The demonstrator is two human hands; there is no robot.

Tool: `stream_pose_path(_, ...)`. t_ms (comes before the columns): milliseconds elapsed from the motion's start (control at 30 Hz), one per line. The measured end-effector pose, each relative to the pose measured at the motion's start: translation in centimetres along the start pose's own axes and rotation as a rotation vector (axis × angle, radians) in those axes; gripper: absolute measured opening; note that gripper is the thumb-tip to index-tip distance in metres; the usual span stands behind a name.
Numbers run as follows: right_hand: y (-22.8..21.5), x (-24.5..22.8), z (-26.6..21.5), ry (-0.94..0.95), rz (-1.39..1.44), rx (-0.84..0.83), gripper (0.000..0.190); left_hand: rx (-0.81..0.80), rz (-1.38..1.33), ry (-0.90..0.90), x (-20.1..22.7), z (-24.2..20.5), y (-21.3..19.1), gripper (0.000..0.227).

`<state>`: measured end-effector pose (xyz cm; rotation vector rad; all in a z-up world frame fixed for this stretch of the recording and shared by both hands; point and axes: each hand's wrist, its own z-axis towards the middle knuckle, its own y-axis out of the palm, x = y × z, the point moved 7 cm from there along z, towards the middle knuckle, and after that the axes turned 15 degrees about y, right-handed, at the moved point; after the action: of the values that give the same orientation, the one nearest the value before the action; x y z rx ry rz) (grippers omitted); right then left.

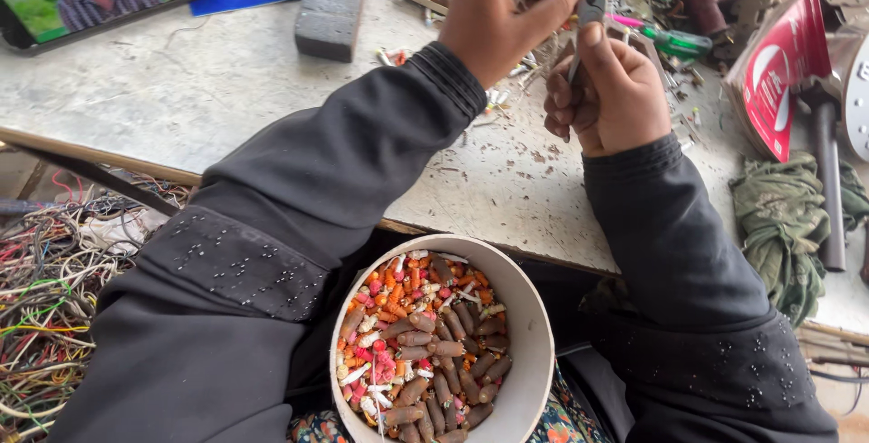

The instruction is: The person uses pliers to strip and cut wires, then inserts them into small cylindrical components. They handle a plastic housing and various small parts on a cluttered workbench, placing finished pieces into a bowl.

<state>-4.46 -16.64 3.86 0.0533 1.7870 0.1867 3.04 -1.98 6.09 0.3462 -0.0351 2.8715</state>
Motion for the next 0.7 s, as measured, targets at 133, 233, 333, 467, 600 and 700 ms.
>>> stream_pose_path(133,0.5,-0.1,0.3,0.007,0.036,-0.033,0.026,0.072,-0.031,-0.002,-0.3,-0.5,-0.3,0.012)
stream_pose_path(233,0.2,0.2,0.4,0.074,0.011,0.022,0.017,0.071,-0.031,-0.067,-1.3,-0.6,-0.2,0.013)
stream_pose_path(333,0.5,0.4,0.5,0.030,-0.040,-0.053,0.018,0.024,0.000,-0.086,-1.6,-0.7,0.1,0.014)
stream_pose_path(467,0.1,0.9,1.1,-0.062,-0.195,0.001,0.026,0.031,-0.011,-0.047,-1.2,-0.5,0.5,0.016)
stream_pose_path(600,-0.7,0.5,0.8,-0.144,-0.342,0.154,0.043,0.049,-0.056,-0.014,-0.5,-0.1,0.2,0.013)
stream_pose_path(700,-0.7,0.3,0.4,-0.102,-0.306,0.153,0.041,0.053,-0.076,-0.055,-0.5,-0.1,0.4,0.015)
